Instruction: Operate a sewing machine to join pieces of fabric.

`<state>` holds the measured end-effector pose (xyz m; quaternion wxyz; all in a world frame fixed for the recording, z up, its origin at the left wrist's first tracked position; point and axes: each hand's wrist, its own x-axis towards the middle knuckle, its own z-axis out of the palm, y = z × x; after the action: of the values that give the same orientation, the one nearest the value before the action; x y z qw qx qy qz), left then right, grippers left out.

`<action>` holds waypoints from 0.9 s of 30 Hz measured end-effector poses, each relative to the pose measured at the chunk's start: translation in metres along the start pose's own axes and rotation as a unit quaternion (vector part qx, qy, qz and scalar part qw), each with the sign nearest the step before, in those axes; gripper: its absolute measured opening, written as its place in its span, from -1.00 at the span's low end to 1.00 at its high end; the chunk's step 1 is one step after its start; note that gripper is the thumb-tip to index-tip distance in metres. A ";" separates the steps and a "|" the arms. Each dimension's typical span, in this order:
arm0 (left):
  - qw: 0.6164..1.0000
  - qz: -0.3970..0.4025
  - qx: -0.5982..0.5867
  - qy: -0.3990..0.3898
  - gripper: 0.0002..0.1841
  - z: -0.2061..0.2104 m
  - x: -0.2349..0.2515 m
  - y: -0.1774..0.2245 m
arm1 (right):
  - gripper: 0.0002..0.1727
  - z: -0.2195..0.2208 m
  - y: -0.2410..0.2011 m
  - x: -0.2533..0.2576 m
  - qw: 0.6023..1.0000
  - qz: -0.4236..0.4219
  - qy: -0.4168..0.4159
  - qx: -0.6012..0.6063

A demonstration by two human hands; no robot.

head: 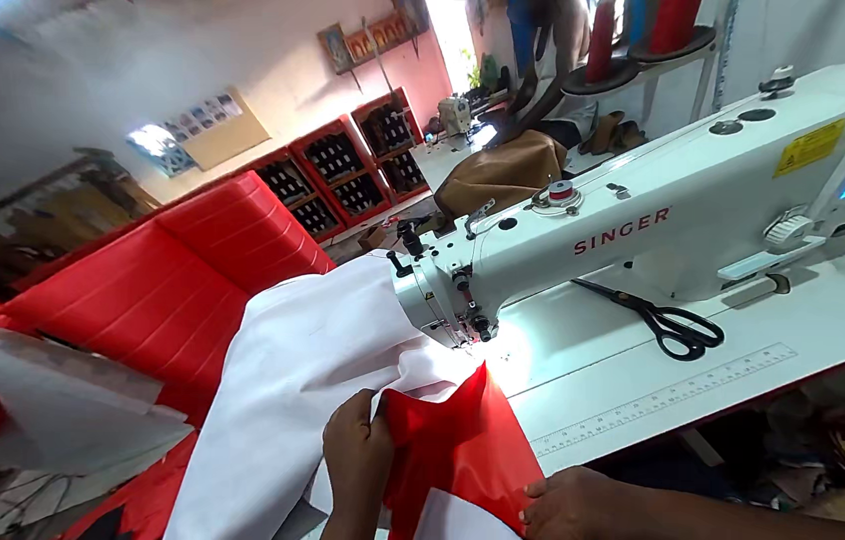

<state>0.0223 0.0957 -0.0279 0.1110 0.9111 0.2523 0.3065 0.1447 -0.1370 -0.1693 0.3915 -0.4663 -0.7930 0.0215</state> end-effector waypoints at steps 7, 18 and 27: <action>0.951 0.132 0.122 -0.253 -0.78 -0.007 -0.077 0.083 | -0.88 0.007 -0.002 0.026 0.996 0.033 -0.079 -0.037; 0.968 0.133 0.161 -0.140 -0.49 0.018 -0.079 0.071 | -0.83 0.012 0.004 0.011 0.998 0.003 -0.011 0.057; 0.957 0.234 0.052 -0.161 -0.77 0.048 -0.073 0.046 | -0.77 0.008 0.005 0.010 0.997 0.014 -0.012 0.075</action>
<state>0.0195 0.0155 -0.0857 0.0277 0.9865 0.0262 0.1593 0.1406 -0.1239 -0.1711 0.4157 -0.4463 -0.7872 0.0916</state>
